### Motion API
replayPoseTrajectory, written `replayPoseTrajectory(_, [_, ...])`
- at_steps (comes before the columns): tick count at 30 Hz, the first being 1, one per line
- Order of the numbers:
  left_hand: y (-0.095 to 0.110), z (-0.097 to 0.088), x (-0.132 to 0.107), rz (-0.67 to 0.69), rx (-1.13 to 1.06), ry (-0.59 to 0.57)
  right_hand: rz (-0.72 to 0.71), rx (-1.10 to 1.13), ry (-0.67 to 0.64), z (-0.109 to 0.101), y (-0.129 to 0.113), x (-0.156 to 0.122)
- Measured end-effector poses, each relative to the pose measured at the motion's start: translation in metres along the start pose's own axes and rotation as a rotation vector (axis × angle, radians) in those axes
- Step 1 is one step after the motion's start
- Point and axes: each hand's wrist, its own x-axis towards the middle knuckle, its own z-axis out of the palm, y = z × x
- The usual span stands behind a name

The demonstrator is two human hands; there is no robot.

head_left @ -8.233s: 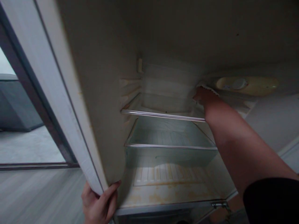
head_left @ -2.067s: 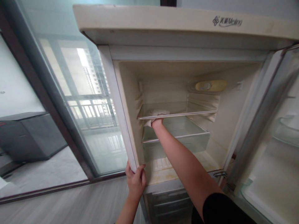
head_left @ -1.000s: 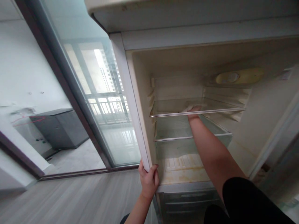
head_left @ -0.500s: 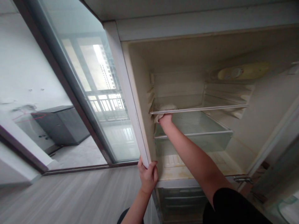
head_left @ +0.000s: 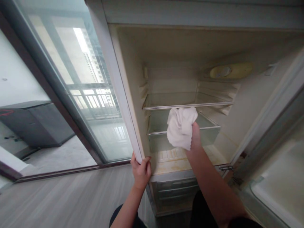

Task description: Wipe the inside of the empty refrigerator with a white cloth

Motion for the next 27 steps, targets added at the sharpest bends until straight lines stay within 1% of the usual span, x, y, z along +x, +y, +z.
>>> replayPoseTrajectory(3, [0.016, -0.019, -0.005, 0.022, -0.099, 0.032, 0.035, -0.084, 0.128, -0.026, 0.024, -0.043])
replayPoseTrajectory(4, [0.024, -0.026, -0.008, 0.025, -0.122, 0.077, 0.051, -0.134, 0.159, -0.038, 0.034, -0.058])
replayPoseTrajectory(5, [0.033, -0.034, -0.012, 0.039, -0.181, 0.052, 0.085, -0.198, 0.173, -0.05, 0.044, -0.073])
replayPoseTrajectory(6, [0.042, -0.04, -0.015, 0.04, -0.281, -0.045, 0.168, -0.269, 0.142, -0.062, 0.053, -0.087])
replayPoseTrajectory(7, [0.051, -0.046, -0.018, -0.008, -0.388, -0.175, 0.251, -0.315, 0.105, -0.073, 0.061, -0.099])
replayPoseTrajectory(9, [0.066, -0.053, -0.021, -0.158, -0.529, -0.433, 0.336, -0.362, 0.023, -0.091, 0.073, -0.117])
replayPoseTrajectory(10, [0.07, -0.054, -0.021, -0.223, -0.58, -0.535, 0.357, -0.371, 0.004, -0.099, 0.076, -0.123])
replayPoseTrajectory(12, [0.071, -0.052, -0.02, -0.328, -0.651, -0.661, 0.371, -0.388, -0.001, -0.11, 0.08, -0.131])
replayPoseTrajectory(14, [0.067, -0.047, -0.018, -0.425, -0.747, -0.736, 0.378, -0.413, -0.028, -0.117, 0.079, -0.134])
replayPoseTrajectory(16, [0.062, -0.041, -0.017, -0.542, -0.9, -0.808, 0.396, -0.416, -0.109, -0.122, 0.076, -0.135])
replayPoseTrajectory(18, [0.061, -0.037, -0.018, -0.632, -1.083, -0.867, 0.426, -0.387, -0.176, -0.125, 0.072, -0.136])
replayPoseTrajectory(20, [0.064, -0.036, -0.019, -0.686, -1.221, -0.885, 0.458, -0.36, -0.194, -0.128, 0.068, -0.138])
replayPoseTrajectory(22, [0.066, -0.035, -0.021, -0.72, -1.283, -0.862, 0.481, -0.358, -0.179, -0.131, 0.066, -0.14])
replayPoseTrajectory(24, [0.066, -0.033, -0.023, -0.75, -1.3, -0.828, 0.501, -0.352, -0.162, -0.134, 0.066, -0.142])
replayPoseTrajectory(25, [0.064, -0.031, -0.024, -0.759, -1.294, -0.834, 0.503, -0.351, -0.148, -0.136, 0.067, -0.142])
replayPoseTrajectory(27, [0.06, -0.028, -0.025, -0.762, -1.243, -0.892, 0.48, -0.386, -0.1, -0.139, 0.07, -0.142])
